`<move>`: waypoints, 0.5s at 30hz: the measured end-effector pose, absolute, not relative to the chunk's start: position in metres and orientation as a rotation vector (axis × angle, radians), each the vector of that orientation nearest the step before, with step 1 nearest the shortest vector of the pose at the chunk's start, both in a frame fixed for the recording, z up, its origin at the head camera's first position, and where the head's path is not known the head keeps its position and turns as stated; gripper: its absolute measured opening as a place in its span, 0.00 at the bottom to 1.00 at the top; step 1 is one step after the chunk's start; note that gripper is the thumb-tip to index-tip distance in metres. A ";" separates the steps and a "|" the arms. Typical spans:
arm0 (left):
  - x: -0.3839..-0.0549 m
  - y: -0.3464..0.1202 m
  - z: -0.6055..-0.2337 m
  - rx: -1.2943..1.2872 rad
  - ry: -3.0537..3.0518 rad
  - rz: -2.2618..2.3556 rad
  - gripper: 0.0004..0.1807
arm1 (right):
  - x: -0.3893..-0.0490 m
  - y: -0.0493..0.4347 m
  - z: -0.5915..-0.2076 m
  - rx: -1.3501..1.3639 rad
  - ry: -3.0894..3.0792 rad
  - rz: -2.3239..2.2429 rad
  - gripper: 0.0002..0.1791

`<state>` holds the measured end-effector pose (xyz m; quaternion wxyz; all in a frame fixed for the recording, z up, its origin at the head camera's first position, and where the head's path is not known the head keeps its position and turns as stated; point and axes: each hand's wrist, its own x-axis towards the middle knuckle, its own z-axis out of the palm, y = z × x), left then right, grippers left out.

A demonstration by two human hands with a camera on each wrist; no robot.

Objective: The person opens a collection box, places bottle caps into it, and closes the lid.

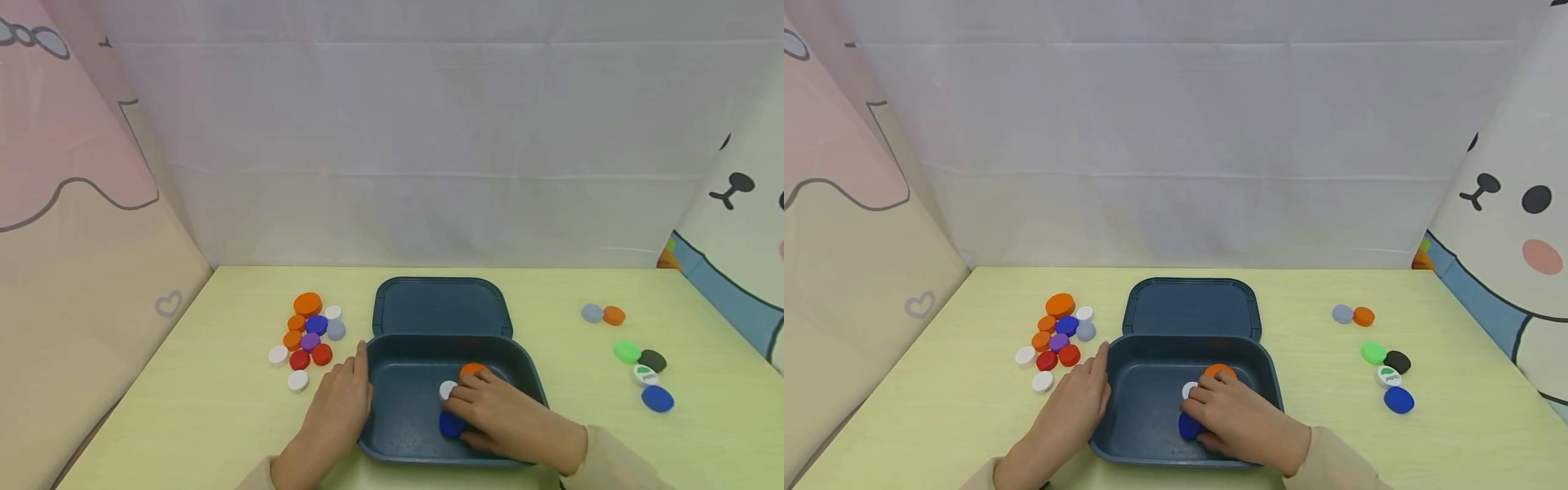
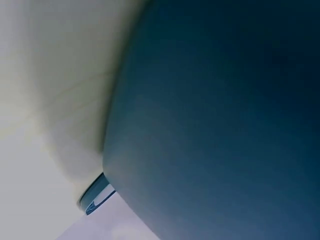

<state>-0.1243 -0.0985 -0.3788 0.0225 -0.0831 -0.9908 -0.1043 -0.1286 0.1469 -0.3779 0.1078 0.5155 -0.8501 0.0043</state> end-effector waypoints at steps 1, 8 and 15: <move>-0.124 -0.098 -0.379 -0.254 -3.072 -0.324 0.32 | -0.129 0.147 -0.378 1.515 -2.499 0.014 0.23; -0.124 -0.099 -0.379 -0.259 -3.061 -0.320 0.32 | -0.129 0.152 -0.374 1.478 -2.486 0.044 0.24; -0.124 -0.099 -0.379 -0.270 -3.054 -0.315 0.32 | -0.131 0.160 -0.366 1.432 -2.440 0.020 0.24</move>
